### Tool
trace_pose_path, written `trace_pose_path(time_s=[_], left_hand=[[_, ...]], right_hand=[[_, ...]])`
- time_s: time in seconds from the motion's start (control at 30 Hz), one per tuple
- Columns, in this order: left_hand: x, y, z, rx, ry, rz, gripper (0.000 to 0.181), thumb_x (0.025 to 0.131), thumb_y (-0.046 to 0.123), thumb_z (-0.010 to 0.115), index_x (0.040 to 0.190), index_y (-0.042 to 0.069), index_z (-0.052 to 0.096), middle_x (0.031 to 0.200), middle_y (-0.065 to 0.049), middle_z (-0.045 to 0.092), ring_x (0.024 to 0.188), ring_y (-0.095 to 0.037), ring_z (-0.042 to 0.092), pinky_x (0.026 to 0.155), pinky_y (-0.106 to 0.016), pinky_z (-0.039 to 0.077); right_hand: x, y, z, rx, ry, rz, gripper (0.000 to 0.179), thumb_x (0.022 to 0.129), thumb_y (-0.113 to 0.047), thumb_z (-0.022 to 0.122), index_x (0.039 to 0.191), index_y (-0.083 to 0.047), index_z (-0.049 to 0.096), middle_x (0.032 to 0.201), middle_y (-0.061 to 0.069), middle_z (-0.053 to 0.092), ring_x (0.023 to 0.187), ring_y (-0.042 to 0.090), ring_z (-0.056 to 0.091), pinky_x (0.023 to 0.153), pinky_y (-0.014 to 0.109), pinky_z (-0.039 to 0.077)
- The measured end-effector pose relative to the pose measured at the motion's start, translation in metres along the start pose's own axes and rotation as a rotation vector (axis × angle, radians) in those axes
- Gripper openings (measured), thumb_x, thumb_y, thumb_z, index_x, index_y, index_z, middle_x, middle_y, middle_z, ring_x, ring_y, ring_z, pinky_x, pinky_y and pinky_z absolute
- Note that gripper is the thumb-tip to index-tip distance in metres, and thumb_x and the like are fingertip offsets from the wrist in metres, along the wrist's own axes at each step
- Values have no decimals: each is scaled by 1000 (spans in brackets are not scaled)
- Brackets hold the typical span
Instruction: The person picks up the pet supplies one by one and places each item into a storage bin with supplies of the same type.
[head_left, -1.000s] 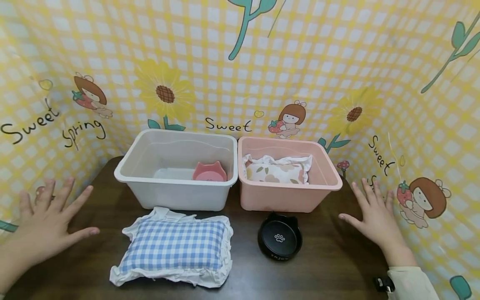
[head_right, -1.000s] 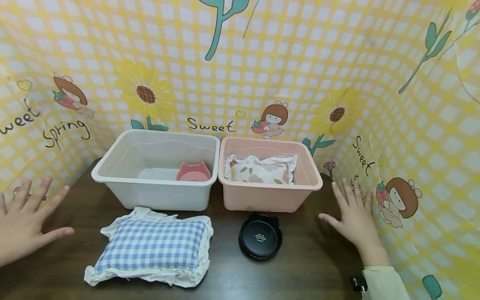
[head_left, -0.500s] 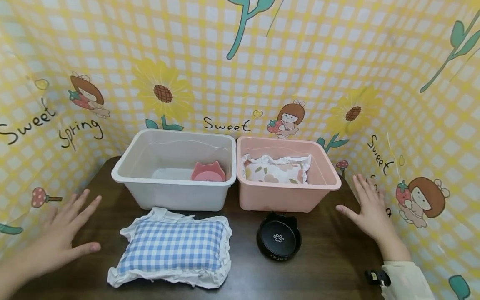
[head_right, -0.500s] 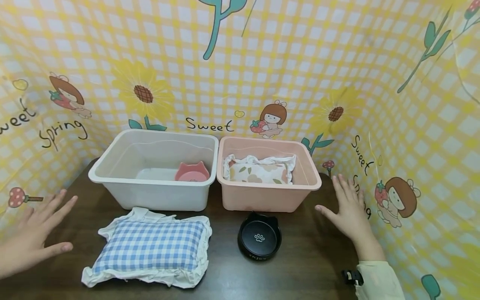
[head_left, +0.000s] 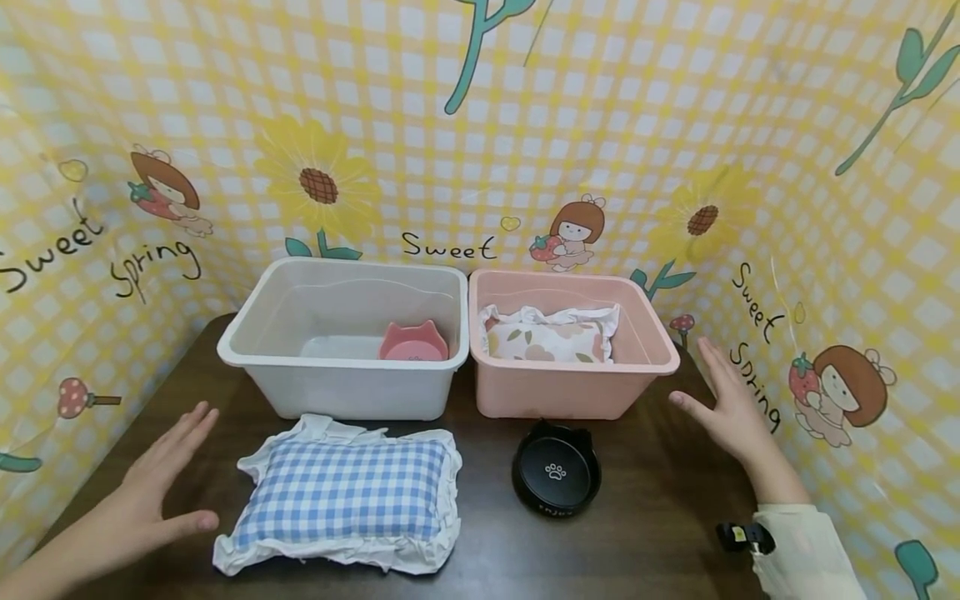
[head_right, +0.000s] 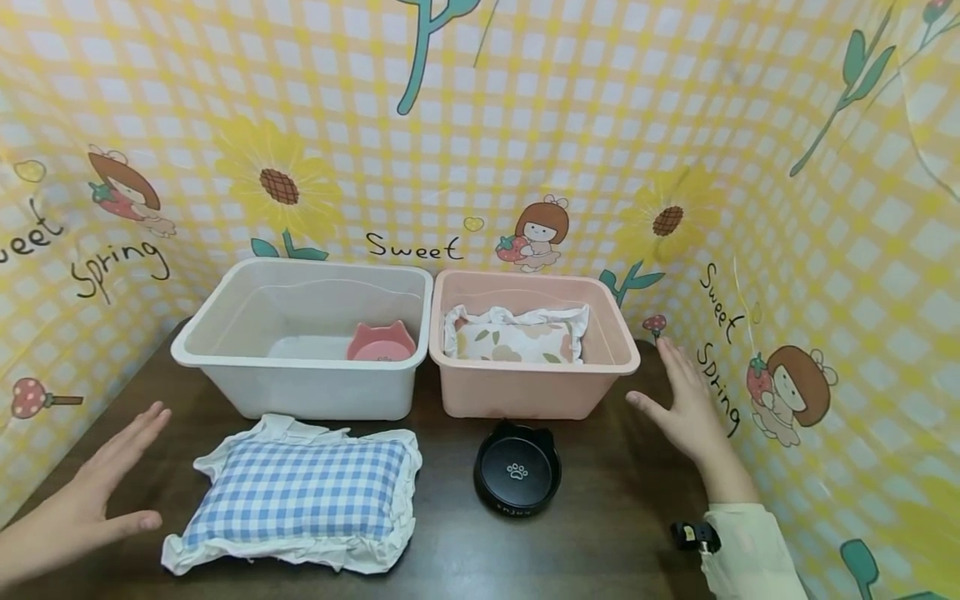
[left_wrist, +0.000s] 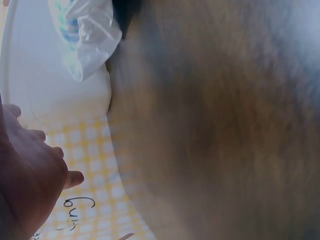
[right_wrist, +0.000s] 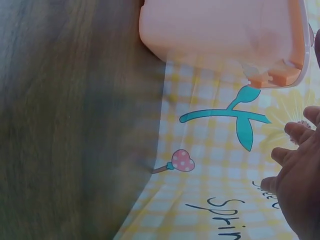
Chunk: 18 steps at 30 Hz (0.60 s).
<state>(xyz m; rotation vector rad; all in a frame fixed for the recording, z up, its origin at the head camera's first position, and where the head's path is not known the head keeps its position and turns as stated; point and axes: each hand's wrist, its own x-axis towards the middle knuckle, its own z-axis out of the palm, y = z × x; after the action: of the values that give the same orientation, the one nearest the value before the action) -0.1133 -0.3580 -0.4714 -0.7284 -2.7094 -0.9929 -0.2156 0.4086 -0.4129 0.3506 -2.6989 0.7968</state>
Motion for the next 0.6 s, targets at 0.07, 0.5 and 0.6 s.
trace_pose_path(time_s=[0.07,0.5,0.6], left_hand=[[-2,2,2,-36,0,-14,121,74,26,90,166,15,12,173,-4,-1,154,-7,-7,101,-87,-10],[-9,16,23,-137,-32,-98,109,81,11,85,165,21,17,172,-3,6,144,12,1,91,-92,11],[-9,19,28,-112,-27,-85,103,80,12,86,163,20,26,170,-5,17,143,15,6,116,-75,9]], right_hand=[[2,-1,0,27,-8,7,96,94,-33,76,166,-24,14,170,17,17,154,50,12,112,79,13],[18,-7,3,219,-36,31,83,99,-25,70,164,-33,19,170,15,17,152,51,18,114,75,20],[22,-6,6,252,-27,22,81,99,-22,70,164,-34,21,170,17,18,151,51,19,114,74,20]])
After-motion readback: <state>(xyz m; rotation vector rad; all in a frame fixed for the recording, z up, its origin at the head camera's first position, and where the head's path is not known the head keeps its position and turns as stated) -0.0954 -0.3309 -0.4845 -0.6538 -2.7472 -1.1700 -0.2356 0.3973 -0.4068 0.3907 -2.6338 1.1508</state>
